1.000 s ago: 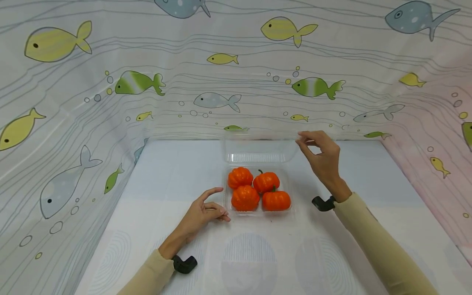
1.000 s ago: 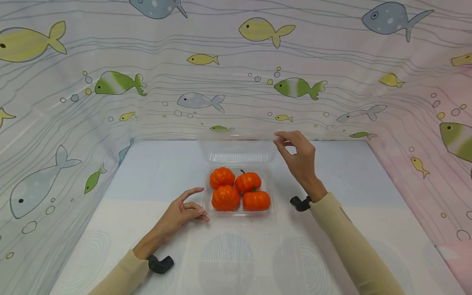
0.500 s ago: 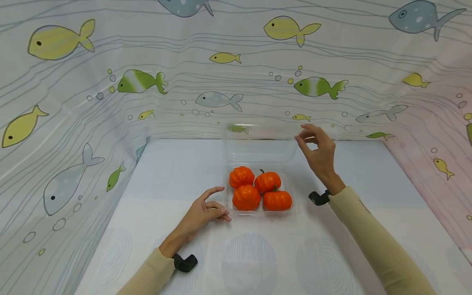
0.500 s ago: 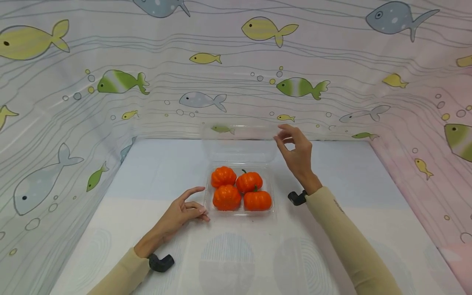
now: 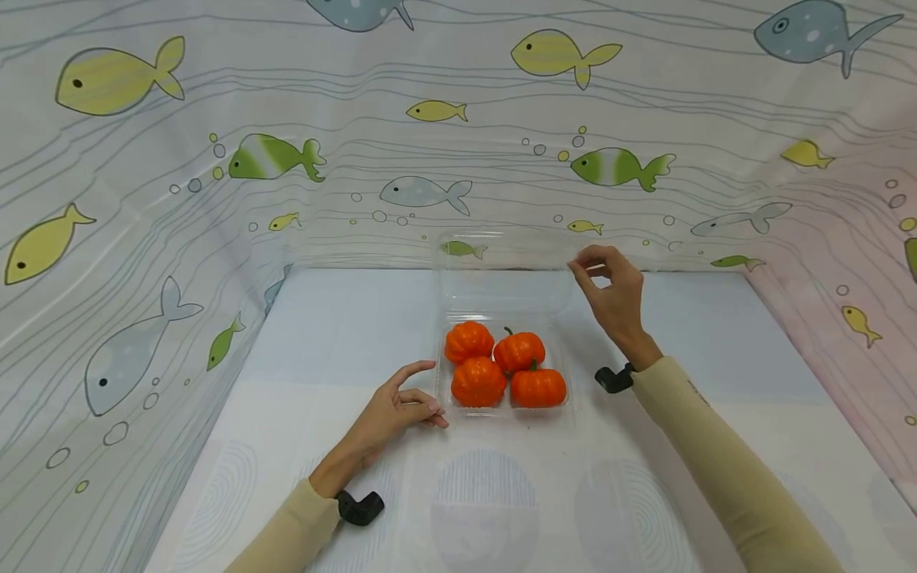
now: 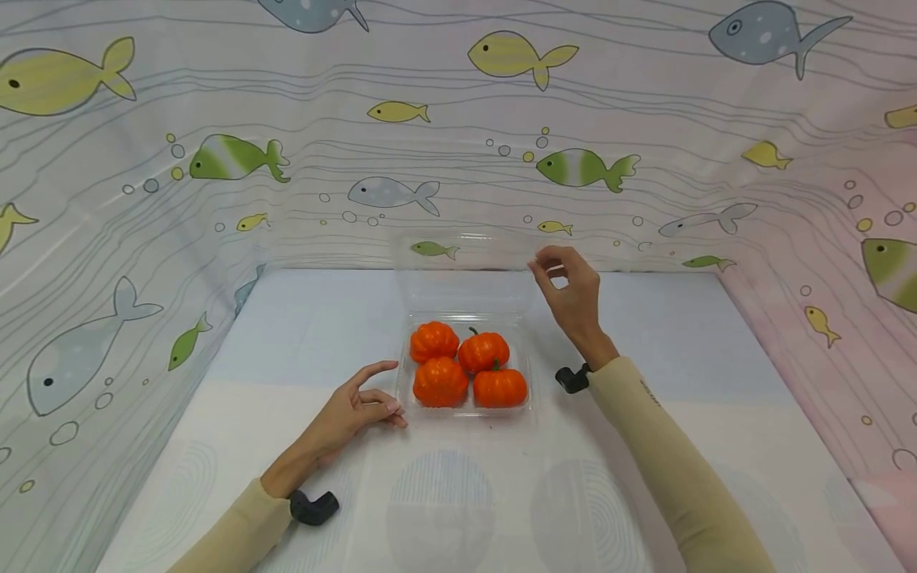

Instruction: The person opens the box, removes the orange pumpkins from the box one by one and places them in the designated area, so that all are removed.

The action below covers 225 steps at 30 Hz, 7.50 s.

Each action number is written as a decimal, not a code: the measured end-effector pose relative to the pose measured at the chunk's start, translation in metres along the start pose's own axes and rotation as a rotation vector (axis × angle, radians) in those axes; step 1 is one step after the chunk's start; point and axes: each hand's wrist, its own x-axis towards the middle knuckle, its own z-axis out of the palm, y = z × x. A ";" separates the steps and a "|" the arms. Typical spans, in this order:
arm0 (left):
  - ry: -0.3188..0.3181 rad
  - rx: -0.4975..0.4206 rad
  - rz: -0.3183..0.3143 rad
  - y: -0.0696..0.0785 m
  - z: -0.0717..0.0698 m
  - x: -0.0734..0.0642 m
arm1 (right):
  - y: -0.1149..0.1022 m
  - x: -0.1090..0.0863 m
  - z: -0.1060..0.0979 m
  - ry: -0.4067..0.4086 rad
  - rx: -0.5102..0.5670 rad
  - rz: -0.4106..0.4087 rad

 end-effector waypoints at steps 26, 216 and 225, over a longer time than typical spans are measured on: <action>0.008 -0.020 -0.008 0.000 0.001 -0.003 | 0.059 -0.038 0.004 -0.357 -0.122 0.238; -0.094 1.032 0.169 0.060 0.050 0.054 | -0.017 -0.138 -0.063 -0.816 0.204 0.621; -0.080 1.101 0.174 0.064 0.053 0.055 | -0.016 -0.140 -0.064 -0.813 0.200 0.630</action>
